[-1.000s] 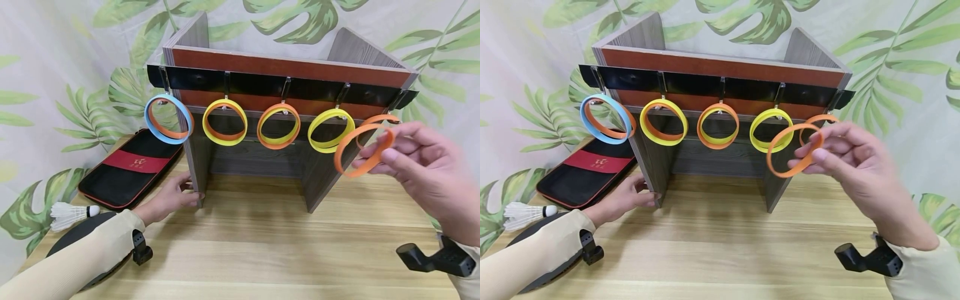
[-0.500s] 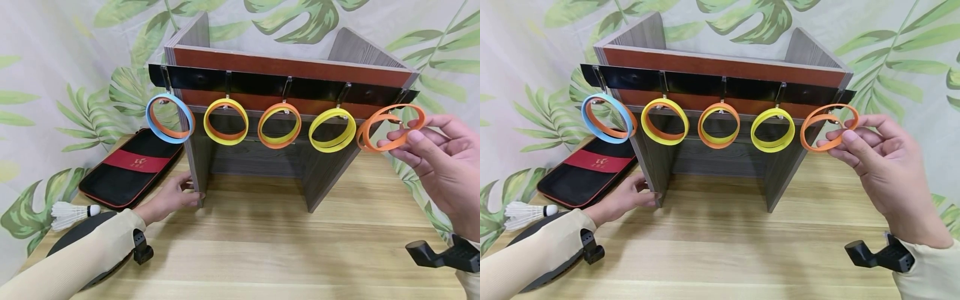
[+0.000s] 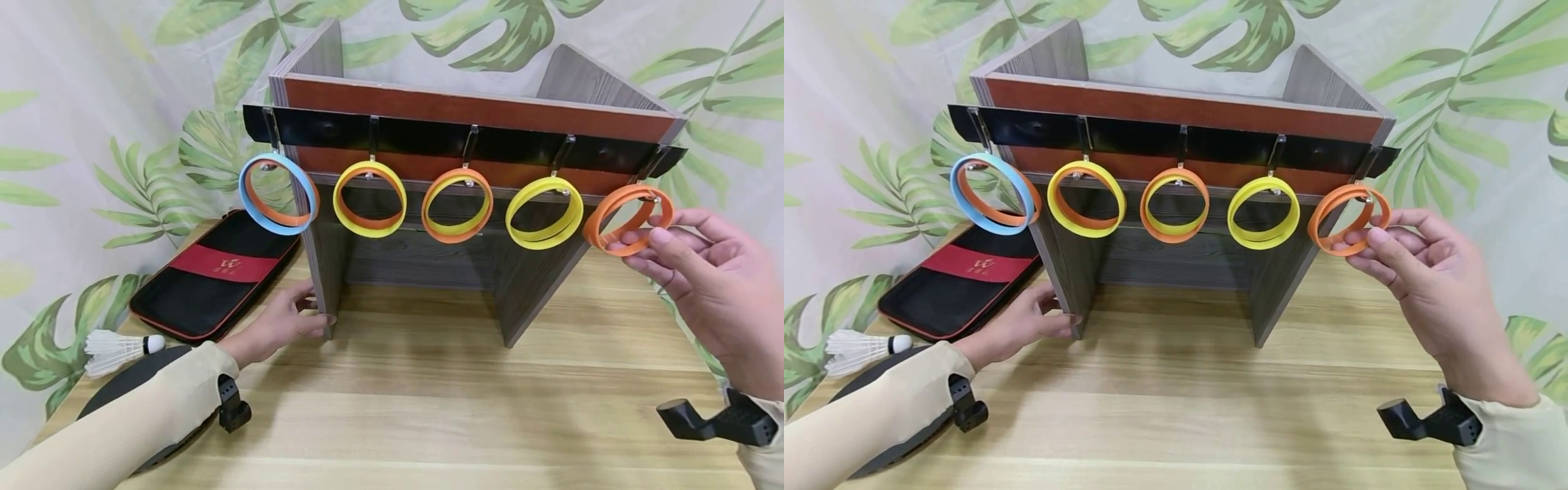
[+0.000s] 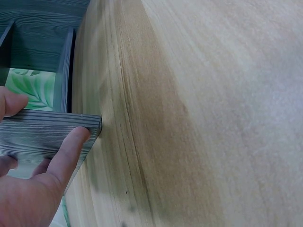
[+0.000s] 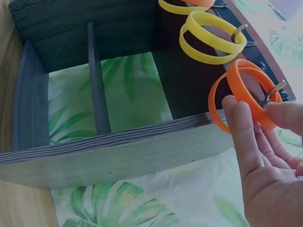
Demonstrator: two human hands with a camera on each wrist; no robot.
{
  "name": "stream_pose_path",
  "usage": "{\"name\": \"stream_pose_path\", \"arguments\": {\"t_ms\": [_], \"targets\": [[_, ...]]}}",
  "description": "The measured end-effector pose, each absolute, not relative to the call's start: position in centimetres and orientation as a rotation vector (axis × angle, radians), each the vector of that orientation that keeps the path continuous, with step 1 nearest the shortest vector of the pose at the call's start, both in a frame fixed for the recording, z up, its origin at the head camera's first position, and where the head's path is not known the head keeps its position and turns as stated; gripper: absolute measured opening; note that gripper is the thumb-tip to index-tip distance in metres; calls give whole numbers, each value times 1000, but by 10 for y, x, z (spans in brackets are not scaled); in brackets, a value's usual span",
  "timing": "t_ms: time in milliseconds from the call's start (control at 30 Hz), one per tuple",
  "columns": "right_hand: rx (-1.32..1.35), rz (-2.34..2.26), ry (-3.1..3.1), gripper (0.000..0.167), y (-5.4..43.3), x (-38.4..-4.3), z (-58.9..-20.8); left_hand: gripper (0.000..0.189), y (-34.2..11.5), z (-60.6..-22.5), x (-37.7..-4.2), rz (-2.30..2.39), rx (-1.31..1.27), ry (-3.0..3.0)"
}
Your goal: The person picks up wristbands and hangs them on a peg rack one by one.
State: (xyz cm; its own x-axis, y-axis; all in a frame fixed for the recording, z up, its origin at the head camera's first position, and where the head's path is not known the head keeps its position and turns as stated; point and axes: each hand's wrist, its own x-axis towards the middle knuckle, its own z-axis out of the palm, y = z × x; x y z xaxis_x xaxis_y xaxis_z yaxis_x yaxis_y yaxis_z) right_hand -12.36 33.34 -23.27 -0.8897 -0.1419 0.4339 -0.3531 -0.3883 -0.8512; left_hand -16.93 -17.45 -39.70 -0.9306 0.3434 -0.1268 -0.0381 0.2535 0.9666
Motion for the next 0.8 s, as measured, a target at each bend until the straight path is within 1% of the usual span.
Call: {"name": "stream_pose_path", "arguments": {"t_ms": [167, 500, 667, 800], "targets": [[801, 2471, -1635, 33, 335, -123, -236, 71, -174, -397, -169, 1717, 290, 2224], [833, 2458, -1677, 34, 337, -119, -245, 72, -172, -395, -168, 1722, 304, 2221], [803, 2461, -1645, 34, 335, -117, -253, 72, -173, -395, -169, 1715, 311, 2224], [723, 2428, -1695, 31, 329, -114, -263, 71, -173, -396, -168, 1721, 315, 2241]]}}
